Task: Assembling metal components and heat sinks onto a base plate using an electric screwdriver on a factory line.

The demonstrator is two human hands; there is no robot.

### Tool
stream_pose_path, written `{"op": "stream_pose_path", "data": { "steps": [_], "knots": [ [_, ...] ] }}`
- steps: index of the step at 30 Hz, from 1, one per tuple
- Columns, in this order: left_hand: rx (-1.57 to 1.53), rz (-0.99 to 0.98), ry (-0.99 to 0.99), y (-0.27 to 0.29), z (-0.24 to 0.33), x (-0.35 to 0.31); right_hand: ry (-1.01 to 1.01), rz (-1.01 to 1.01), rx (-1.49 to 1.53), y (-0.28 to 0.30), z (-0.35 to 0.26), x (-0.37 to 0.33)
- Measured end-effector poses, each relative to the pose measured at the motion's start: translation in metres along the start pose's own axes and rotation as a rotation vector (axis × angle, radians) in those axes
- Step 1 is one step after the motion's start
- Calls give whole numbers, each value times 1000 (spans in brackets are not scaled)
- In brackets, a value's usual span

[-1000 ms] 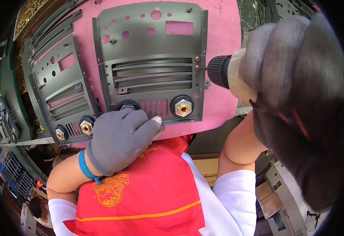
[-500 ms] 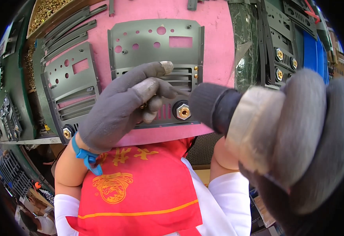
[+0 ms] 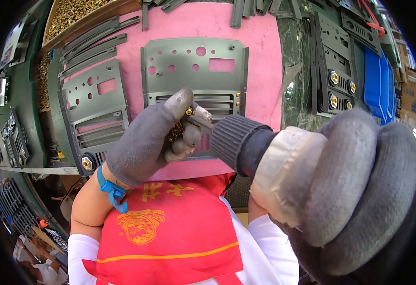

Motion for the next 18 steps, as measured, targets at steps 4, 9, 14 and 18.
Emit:
{"op": "stream_pose_path", "data": {
  "steps": [4, 9, 14, 18],
  "knots": [
    [-137, 1, 10, -3, -4, -1, 5, 51, 104, 2, 4, 0],
    [-183, -14, 16, -5, -9, -2, 4, 104, 208, -4, 8, 1],
    [-355, -73, 15, -12, -9, -2, 96, -4, 613, 1, 0, 12],
    [-131, -6, 15, -7, -6, -12, 81, 5, 606, 31, -2, 10]
  ]
}}
Point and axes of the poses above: each hand's wrist, its own x-axis towards the middle knuckle, its own y-axis out of the back of the hand, z = x × y, the point moved 7 cm from there along x, towards the middle knuckle
